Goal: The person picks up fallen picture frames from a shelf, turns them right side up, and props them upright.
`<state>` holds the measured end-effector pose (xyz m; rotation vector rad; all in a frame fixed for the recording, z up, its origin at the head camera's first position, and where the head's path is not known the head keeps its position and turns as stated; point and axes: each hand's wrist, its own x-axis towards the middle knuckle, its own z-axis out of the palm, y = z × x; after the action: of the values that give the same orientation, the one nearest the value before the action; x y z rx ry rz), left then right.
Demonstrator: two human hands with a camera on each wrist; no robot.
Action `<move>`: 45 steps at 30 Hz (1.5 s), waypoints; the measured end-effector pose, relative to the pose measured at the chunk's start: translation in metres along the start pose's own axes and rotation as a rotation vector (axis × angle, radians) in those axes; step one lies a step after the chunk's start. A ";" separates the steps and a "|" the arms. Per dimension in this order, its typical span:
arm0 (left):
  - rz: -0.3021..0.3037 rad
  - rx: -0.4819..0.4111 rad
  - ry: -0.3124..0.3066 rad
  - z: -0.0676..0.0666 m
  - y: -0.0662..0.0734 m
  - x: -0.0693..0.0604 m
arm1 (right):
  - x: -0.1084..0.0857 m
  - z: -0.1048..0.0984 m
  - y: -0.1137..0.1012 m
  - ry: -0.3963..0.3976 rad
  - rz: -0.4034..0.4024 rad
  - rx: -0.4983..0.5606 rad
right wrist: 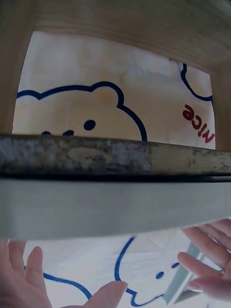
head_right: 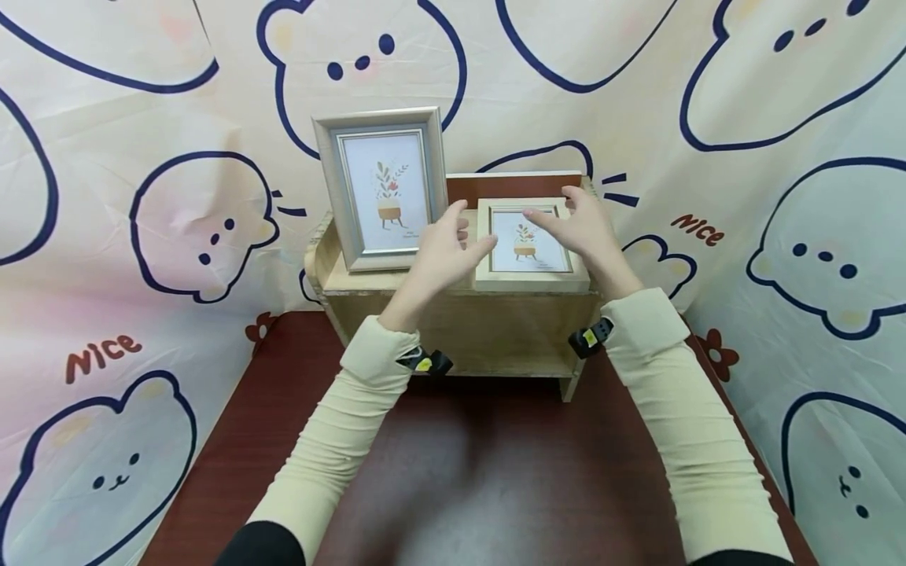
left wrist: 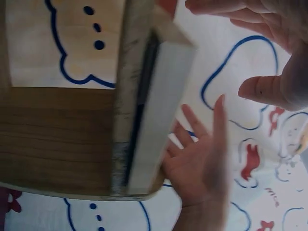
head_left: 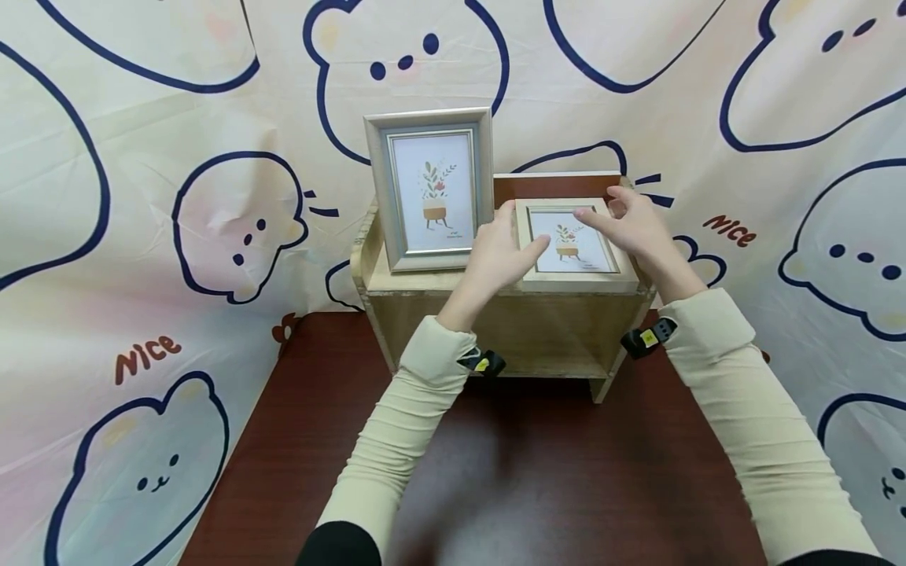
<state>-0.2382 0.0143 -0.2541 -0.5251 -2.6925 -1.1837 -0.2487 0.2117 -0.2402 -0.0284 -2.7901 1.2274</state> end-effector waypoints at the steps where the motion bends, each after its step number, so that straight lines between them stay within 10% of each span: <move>1: 0.000 0.020 0.001 0.004 0.001 0.002 | 0.003 0.001 0.001 -0.008 0.007 0.004; 18: -0.109 0.092 0.008 0.038 -0.008 0.013 | 0.029 0.016 0.011 -0.079 0.170 0.053; 32: -0.086 -0.064 0.046 0.041 -0.012 0.011 | 0.026 0.022 0.009 0.038 0.187 0.091; 45: 0.022 -0.128 0.151 0.046 -0.016 0.006 | 0.028 0.001 0.006 -0.042 0.157 0.008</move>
<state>-0.2495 0.0399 -0.2948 -0.4608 -2.4912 -1.3398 -0.2767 0.2161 -0.2430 -0.2277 -2.8667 1.2859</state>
